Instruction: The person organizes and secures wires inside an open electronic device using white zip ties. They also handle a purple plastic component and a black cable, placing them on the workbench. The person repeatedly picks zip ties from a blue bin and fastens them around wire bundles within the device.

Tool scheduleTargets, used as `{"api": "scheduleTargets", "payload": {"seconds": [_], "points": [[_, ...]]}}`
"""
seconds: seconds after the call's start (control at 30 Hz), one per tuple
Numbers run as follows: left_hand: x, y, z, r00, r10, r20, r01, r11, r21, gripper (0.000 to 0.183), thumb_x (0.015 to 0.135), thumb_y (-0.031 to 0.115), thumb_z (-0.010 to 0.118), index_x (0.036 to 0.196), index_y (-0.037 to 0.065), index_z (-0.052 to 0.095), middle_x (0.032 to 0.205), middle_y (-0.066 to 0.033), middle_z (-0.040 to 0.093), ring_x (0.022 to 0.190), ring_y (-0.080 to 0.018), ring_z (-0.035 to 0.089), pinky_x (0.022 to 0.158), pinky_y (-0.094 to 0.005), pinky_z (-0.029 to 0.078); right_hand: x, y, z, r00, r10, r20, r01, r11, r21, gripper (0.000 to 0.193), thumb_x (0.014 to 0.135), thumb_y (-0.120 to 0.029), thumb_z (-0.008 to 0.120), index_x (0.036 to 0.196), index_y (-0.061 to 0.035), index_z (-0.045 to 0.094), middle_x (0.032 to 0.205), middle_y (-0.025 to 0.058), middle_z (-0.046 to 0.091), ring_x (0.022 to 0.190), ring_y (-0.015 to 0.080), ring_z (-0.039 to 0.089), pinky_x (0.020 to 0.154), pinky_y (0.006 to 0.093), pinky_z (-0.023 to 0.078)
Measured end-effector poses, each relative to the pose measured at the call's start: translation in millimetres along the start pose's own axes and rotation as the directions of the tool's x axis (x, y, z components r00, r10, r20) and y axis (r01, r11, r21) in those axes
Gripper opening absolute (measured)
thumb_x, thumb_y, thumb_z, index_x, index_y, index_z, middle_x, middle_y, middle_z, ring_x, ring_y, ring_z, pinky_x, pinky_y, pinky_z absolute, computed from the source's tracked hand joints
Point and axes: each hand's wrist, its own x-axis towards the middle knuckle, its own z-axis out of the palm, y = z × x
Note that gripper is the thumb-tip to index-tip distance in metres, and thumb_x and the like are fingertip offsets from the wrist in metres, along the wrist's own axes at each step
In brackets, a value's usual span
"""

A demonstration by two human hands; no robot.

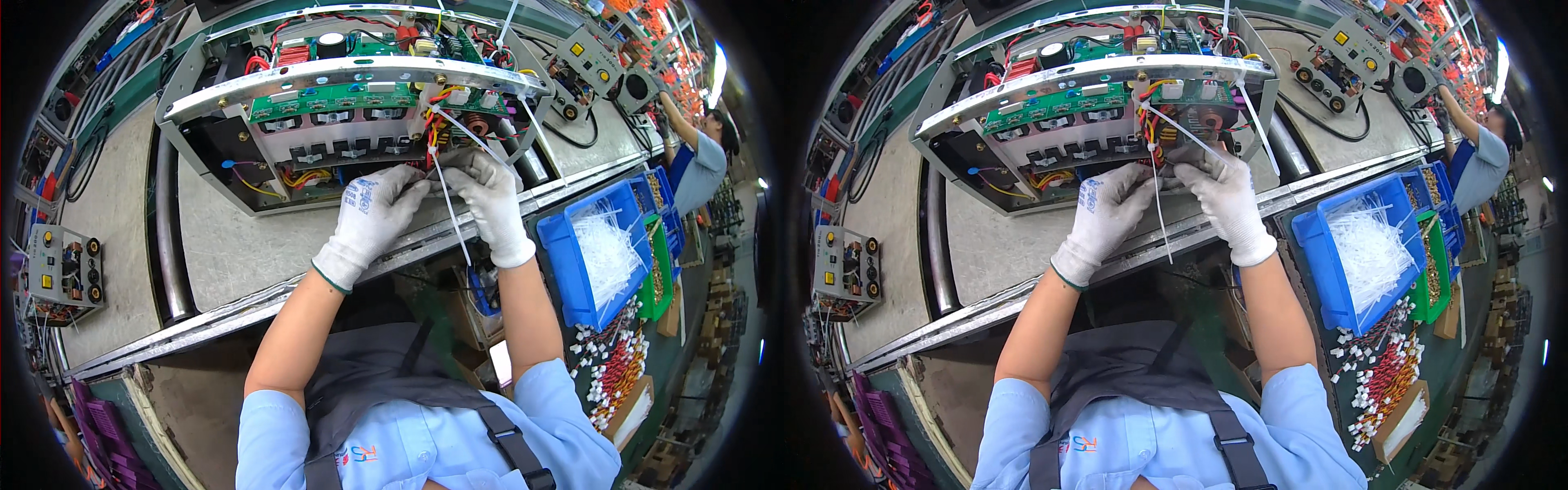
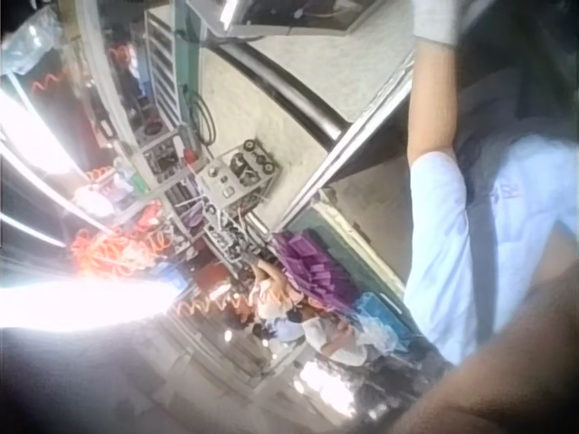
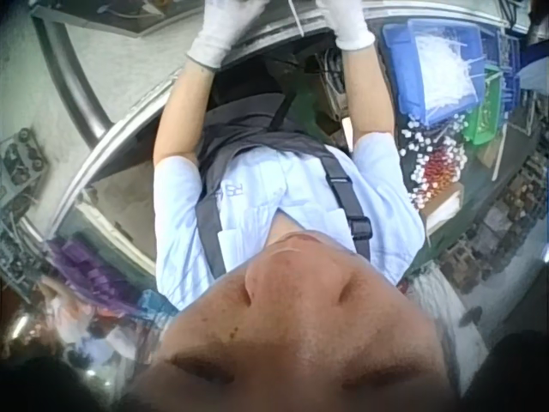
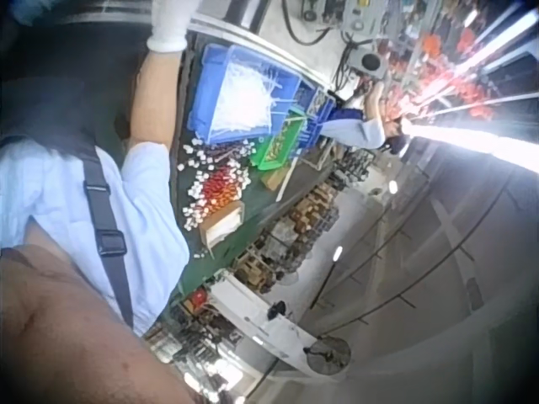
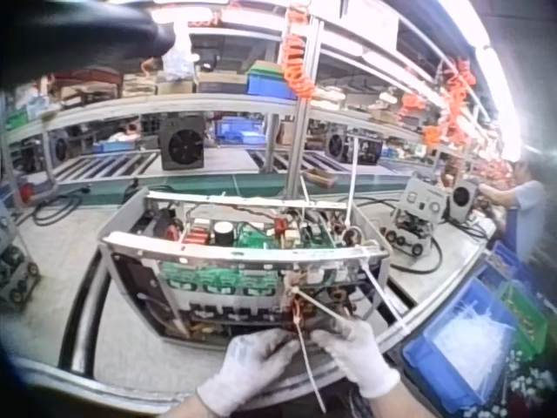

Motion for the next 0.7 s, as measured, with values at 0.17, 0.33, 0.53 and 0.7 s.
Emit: {"api": "scheduleTargets", "payload": {"seconds": [0.17, 0.33, 0.53, 0.7], "points": [[1.6, -4.0, -2.1, 0.996, 0.083, -0.013, -0.081, 0.991, 0.104, 0.015, 0.086, 0.020, 0.067, 0.093, 0.006, 0.066, 0.080, -0.0144, 0.065, 0.076, -0.0327, 0.065, 0.064, -0.0391, 0.050, 4.1, -1.5, -0.2, 0.999, 0.051, 0.017, -0.052, 0.996, 0.078, 0.013, 0.089, 0.001, 0.060, 0.101, 0.0043, 0.062, 0.092, 0.0075, 0.067, 0.079, 0.0100, 0.062, 0.073, 0.0231, 0.049], [2.5, -3.2, -4.3, 0.991, 0.135, 0.001, -0.134, 0.981, 0.138, 0.014, 0.082, 0.012, 0.070, 0.092, 0.005, 0.065, 0.079, -0.0137, 0.065, 0.074, -0.0319, 0.064, 0.063, -0.0381, 0.050, 5.2, 1.7, -6.0, 0.996, 0.090, 0.015, -0.089, 0.995, -0.052, 0.014, 0.088, 0.001, 0.063, 0.101, 0.0033, 0.062, 0.091, 0.0070, 0.067, 0.078, 0.0097, 0.062, 0.073, 0.0231, 0.049], [3.2, -2.7, -6.1, 0.993, 0.115, 0.009, -0.115, 0.984, 0.135, 0.015, 0.082, 0.013, 0.070, 0.094, 0.005, 0.065, 0.081, -0.0142, 0.066, 0.076, -0.0310, 0.066, 0.064, -0.0368, 0.051, 6.3, 0.4, -6.7, 0.995, 0.061, 0.076, -0.054, 0.995, -0.083, 0.011, 0.086, -0.001, 0.066, 0.097, 0.0014, 0.064, 0.088, 0.0043, 0.066, 0.077, 0.0084, 0.060, 0.070, 0.0232, 0.048], [0.9, -5.6, 2.6, 0.997, 0.043, -0.057, -0.036, 0.992, 0.118, 0.019, 0.086, 0.025, 0.068, 0.094, 0.008, 0.066, 0.084, -0.0132, 0.068, 0.076, -0.0314, 0.066, 0.064, -0.0389, 0.052, 3.6, -12.6, 0.8, 0.998, 0.011, 0.056, 0.018, 0.866, -0.499, 0.012, 0.082, 0.000, 0.068, 0.093, -0.0008, 0.066, 0.084, 0.0063, 0.067, 0.076, 0.0130, 0.062, 0.068, 0.0271, 0.048]]}}
